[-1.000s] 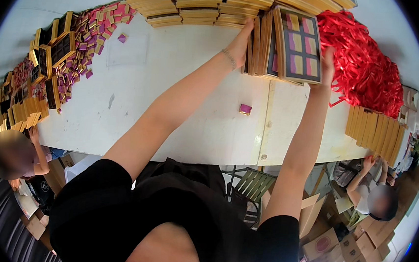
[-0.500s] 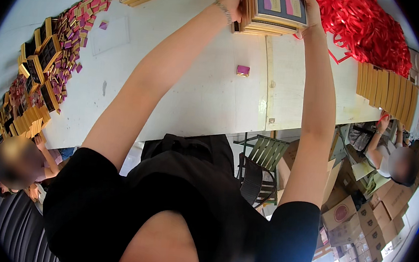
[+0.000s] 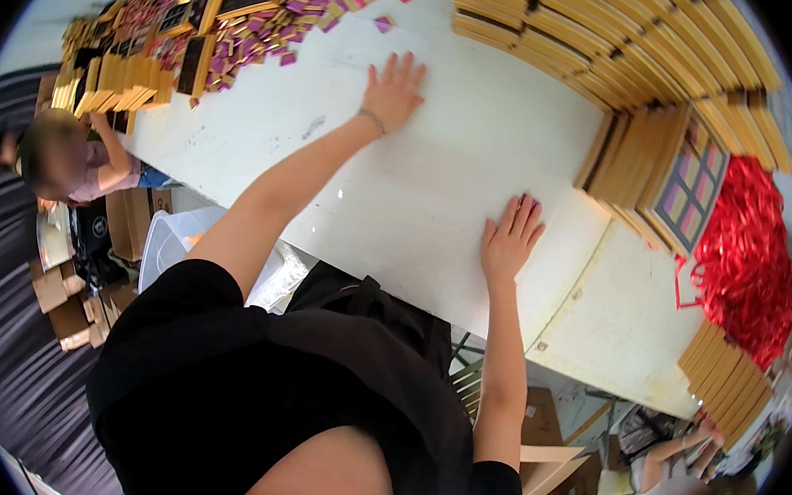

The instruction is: The person places small colored blocks into the compartments of rectangular trays on a table. The person arranges the trays and continues filling them with blocks from a nearby pile.

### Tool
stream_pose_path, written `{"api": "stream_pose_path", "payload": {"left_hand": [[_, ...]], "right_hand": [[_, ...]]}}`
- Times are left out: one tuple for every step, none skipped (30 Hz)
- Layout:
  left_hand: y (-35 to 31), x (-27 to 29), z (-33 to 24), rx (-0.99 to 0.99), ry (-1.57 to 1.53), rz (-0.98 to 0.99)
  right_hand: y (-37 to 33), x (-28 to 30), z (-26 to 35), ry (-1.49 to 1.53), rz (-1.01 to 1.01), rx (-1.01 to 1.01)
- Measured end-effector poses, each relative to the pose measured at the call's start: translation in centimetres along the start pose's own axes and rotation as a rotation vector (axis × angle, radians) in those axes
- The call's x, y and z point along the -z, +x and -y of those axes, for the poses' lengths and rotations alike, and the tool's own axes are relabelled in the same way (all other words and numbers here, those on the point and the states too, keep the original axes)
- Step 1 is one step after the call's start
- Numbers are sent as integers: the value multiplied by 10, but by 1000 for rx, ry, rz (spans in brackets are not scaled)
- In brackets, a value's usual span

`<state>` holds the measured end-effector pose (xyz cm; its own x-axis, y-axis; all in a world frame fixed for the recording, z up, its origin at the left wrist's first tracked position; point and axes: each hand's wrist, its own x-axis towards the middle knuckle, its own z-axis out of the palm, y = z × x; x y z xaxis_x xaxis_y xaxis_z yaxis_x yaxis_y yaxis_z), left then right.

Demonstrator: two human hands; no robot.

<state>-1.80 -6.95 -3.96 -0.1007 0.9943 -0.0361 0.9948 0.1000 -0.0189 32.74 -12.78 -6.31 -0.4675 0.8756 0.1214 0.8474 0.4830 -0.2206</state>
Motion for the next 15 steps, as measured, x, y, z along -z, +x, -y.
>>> {"api": "stream_pose_path", "payload": {"left_hand": [[-2, 1, -4, 8, 12, 49], [-14, -3, -8, 13, 15, 57], [-30, -6, -18, 14, 9, 65], [-44, -2, -31, -3, 14, 90], [-61, 4, -40, -13, 25, 116], [-77, 4, -46, -22, -12, 115], [-93, 4, -48, -32, -48, 114], [-107, 14, -48, -72, -50, 140], [-119, 24, -44, -109, -50, 168], [-130, 26, -34, -102, -111, 172], [-140, 25, -22, -97, -173, 172], [-148, 24, -10, -88, -238, 171], [-150, 31, 6, -62, -305, 175], [-151, 37, 22, -36, -373, 175], [-155, 43, 40, -15, -444, 179]], "right_hand": [[23, -3, 5, -14, 3, 44], [47, -9, 8, -45, -4, 66], [70, -14, 5, -84, -8, 84], [90, -17, -1, -132, -11, 98], [108, -22, -4, -139, -32, 85], [127, -28, -7, -144, -58, 75], [143, -33, -7, -147, -83, 63], [157, -38, -9, -198, -82, 28], [169, -42, -9, -245, -83, -5], [179, -46, 5, -276, -81, -33], [186, -50, 20, -269, -95, -99], [191, -51, 37, -262, -105, -162], [197, -54, 58, -249, -121, -229], [200, -57, 80, -174, -94, -139], [193, -58, 105, -102, -62, -53]]}}
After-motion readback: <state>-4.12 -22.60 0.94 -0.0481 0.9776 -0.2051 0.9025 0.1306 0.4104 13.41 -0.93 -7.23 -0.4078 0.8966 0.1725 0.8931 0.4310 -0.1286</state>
